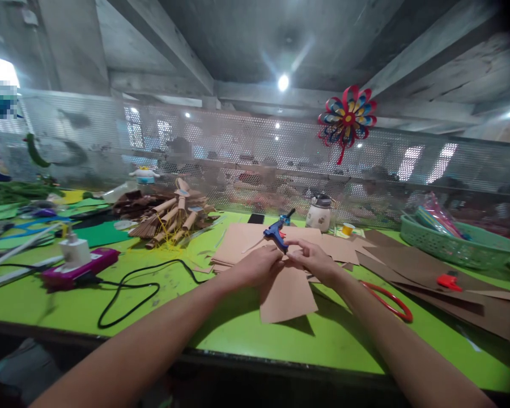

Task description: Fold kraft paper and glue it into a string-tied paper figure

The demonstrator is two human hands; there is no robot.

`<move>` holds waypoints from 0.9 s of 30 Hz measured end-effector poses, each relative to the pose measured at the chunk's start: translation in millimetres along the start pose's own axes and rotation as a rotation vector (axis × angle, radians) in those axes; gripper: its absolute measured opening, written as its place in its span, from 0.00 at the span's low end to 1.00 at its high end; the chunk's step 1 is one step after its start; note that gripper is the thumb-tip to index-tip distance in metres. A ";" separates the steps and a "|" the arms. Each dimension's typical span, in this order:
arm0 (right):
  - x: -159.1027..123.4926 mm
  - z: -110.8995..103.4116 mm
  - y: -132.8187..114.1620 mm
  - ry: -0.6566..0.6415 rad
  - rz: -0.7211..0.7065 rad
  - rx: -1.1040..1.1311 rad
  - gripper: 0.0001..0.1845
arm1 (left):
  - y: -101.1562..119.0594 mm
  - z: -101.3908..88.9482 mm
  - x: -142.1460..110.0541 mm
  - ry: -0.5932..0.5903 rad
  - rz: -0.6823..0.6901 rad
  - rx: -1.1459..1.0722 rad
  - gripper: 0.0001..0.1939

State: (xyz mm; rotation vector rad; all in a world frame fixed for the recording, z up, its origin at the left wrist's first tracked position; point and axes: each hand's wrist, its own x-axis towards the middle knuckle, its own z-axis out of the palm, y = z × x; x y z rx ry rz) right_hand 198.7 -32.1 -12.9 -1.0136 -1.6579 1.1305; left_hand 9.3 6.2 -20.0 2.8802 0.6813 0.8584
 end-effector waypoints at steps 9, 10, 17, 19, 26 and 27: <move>-5.6 -4.6 -13.3 -0.021 0.023 0.020 0.38 | -1.0 -18.5 2.6 -0.171 -0.153 -0.312 0.24; -5.1 -4.8 -11.8 -0.004 0.018 -0.003 0.37 | -0.6 -19.2 2.6 -0.182 -0.145 -0.329 0.24; -2.6 2.3 -6.5 0.040 -0.025 0.028 0.38 | -0.7 -10.7 4.0 -0.138 -0.106 -0.325 0.22; -2.6 5.5 -7.6 0.056 -0.031 0.043 0.38 | -1.7 -6.9 3.6 -0.133 -0.130 -0.293 0.22; -3.3 8.0 -8.8 0.051 0.002 0.084 0.41 | -2.2 -8.0 3.3 -0.090 -0.184 -0.318 0.21; -3.3 8.3 -8.3 0.061 0.000 0.057 0.40 | -2.1 -8.8 3.5 -0.103 -0.198 -0.349 0.21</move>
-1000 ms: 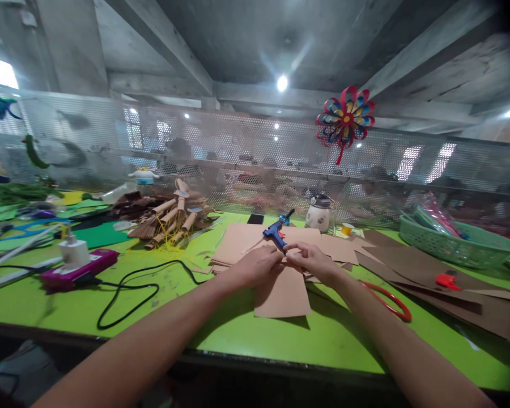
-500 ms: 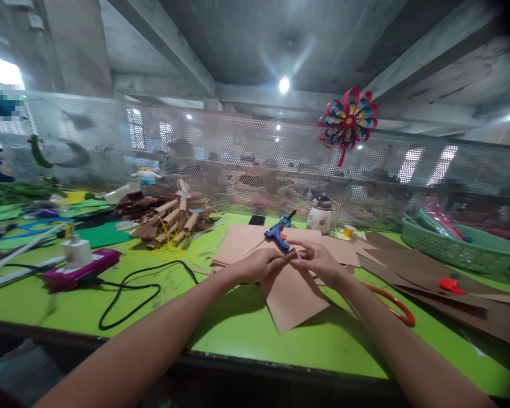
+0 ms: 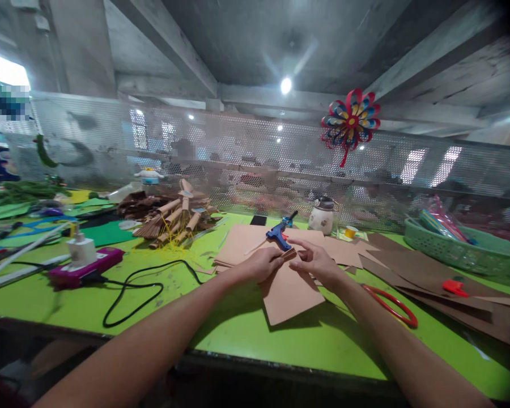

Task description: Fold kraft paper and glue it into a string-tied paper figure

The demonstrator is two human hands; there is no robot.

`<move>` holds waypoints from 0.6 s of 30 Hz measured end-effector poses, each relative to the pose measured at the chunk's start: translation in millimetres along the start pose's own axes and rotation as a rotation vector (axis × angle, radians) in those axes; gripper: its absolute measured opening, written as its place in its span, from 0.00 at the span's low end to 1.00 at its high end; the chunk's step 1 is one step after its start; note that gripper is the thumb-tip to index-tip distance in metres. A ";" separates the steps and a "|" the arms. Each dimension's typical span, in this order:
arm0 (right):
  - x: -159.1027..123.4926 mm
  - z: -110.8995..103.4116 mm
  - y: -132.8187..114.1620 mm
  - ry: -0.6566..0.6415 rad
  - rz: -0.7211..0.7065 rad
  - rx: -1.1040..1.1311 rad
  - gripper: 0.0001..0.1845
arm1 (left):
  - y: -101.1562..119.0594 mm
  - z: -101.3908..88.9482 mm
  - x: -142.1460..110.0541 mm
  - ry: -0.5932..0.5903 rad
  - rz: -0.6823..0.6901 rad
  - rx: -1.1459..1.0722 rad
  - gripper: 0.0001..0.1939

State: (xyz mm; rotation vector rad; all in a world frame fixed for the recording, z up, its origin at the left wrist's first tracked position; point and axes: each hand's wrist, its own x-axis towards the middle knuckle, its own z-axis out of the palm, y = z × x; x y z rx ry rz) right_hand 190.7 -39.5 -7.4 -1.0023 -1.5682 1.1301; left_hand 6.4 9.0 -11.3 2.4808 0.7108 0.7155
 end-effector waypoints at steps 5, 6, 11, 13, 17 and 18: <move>0.8 5.0 4.5 0.082 -0.060 -0.047 0.34 | 1.0 -1.8 -0.6 -0.046 -0.024 -0.108 0.20; 1.0 6.0 5.4 0.083 -0.064 -0.037 0.34 | 1.3 -2.4 -1.0 -0.060 -0.031 -0.132 0.20; 1.4 5.9 4.1 0.066 -0.079 0.029 0.35 | 2.9 -6.8 -2.2 -0.090 -0.076 -0.331 0.21; 1.1 5.0 1.6 0.051 -0.077 0.055 0.36 | 2.3 -7.3 -2.2 -0.093 -0.090 -0.424 0.21; 1.8 4.7 3.3 0.053 -0.060 0.052 0.36 | 0.1 -4.9 -1.8 -0.101 -0.135 -0.519 0.20; 2.4 5.0 5.4 0.066 -0.072 0.033 0.35 | 0.1 -4.2 -2.0 -0.093 -0.153 -0.518 0.19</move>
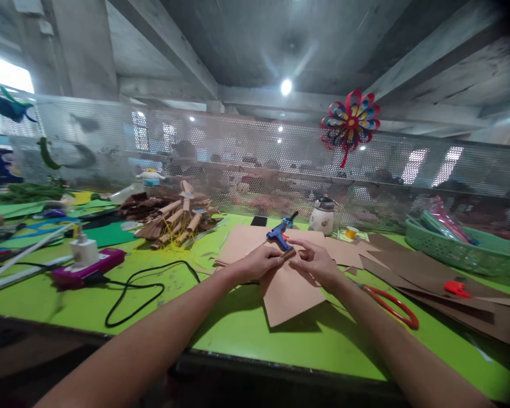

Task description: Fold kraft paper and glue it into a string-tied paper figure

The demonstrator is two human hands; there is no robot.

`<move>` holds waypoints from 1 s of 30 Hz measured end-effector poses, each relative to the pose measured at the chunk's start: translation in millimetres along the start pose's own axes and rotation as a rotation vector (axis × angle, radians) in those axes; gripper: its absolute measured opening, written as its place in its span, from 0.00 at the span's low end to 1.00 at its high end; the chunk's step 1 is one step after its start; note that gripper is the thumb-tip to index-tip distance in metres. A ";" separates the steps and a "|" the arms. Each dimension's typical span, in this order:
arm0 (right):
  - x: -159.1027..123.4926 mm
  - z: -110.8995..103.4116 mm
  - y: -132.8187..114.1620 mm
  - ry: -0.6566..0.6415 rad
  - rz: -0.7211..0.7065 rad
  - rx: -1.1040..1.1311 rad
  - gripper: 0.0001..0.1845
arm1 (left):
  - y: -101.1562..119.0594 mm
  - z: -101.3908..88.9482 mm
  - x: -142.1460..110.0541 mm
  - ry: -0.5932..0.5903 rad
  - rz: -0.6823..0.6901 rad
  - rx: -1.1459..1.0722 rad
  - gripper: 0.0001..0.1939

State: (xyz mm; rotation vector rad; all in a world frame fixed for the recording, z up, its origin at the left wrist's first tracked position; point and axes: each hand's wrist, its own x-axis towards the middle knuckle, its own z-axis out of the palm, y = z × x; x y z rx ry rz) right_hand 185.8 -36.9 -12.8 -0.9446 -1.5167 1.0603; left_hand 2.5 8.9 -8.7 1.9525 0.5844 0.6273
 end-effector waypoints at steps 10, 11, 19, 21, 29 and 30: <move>-3.7 3.0 -10.3 -0.032 0.108 0.062 0.39 | -1.7 2.1 0.4 0.013 -0.068 -0.173 0.20; -4.7 3.1 -12.0 -0.044 0.116 0.054 0.40 | -1.0 2.2 0.4 0.012 -0.058 -0.181 0.19; -8.8 3.2 -16.5 -0.069 -0.009 -0.178 0.38 | 10.9 1.3 -8.3 -0.040 -0.136 -0.257 0.19; -9.0 2.6 -17.4 -0.075 -0.059 -0.233 0.37 | 12.1 -0.7 -10.1 -0.082 -0.137 -0.288 0.18; -7.5 -4.1 -17.3 -0.074 -0.210 -0.425 0.33 | 7.5 -2.4 -9.4 -0.120 -0.126 -0.346 0.18; -7.3 -4.7 -17.2 -0.069 -0.221 -0.451 0.33 | 6.0 -1.7 -9.2 -0.119 -0.129 -0.369 0.19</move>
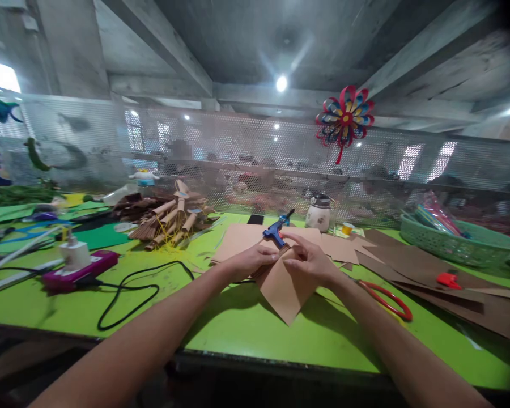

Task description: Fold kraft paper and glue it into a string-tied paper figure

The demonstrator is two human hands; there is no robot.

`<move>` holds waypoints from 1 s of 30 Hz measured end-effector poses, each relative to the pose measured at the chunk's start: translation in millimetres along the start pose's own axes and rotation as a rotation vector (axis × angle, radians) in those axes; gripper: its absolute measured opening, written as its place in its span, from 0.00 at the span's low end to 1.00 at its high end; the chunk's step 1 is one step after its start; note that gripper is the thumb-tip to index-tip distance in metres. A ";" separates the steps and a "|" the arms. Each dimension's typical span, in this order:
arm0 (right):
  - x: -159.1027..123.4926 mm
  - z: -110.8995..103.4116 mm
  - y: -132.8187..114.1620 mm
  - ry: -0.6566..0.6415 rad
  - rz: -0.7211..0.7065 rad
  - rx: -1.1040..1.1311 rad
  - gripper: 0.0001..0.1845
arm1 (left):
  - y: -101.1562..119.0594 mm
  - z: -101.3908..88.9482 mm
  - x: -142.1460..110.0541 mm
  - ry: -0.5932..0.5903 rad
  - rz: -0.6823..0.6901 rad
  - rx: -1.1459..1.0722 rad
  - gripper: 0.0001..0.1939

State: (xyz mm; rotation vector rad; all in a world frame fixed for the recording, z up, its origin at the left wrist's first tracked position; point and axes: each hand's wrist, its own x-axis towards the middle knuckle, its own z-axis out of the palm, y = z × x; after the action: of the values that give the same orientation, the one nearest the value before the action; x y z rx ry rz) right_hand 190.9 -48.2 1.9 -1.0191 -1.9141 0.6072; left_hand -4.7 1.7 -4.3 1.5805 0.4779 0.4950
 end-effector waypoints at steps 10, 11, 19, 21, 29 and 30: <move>3.0 -1.1 4.5 0.035 -0.017 -0.212 0.32 | -0.2 7.4 5.7 0.111 0.101 0.493 0.25; 3.4 -1.6 6.3 0.037 -0.024 -0.209 0.32 | -0.7 8.1 7.0 0.135 0.087 0.526 0.25; 2.8 -2.4 9.3 0.009 -0.021 -0.017 0.28 | -3.0 4.1 8.1 0.153 0.131 0.558 0.25; 3.0 -1.7 8.2 0.018 -0.025 -0.004 0.27 | -2.8 4.4 7.6 0.153 0.166 0.599 0.25; 2.9 1.7 12.0 0.061 -0.034 -0.041 0.27 | -4.8 9.5 6.7 0.120 0.169 0.598 0.25; 2.8 2.2 12.4 0.061 -0.039 -0.045 0.27 | -4.7 9.5 6.6 0.123 0.172 0.610 0.25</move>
State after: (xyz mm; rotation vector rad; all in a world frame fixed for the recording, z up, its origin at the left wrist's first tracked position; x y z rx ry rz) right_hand 193.4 -39.1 -6.9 -1.0149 -1.8977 0.5073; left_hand 6.1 -1.9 -9.3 2.1979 0.6268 0.6155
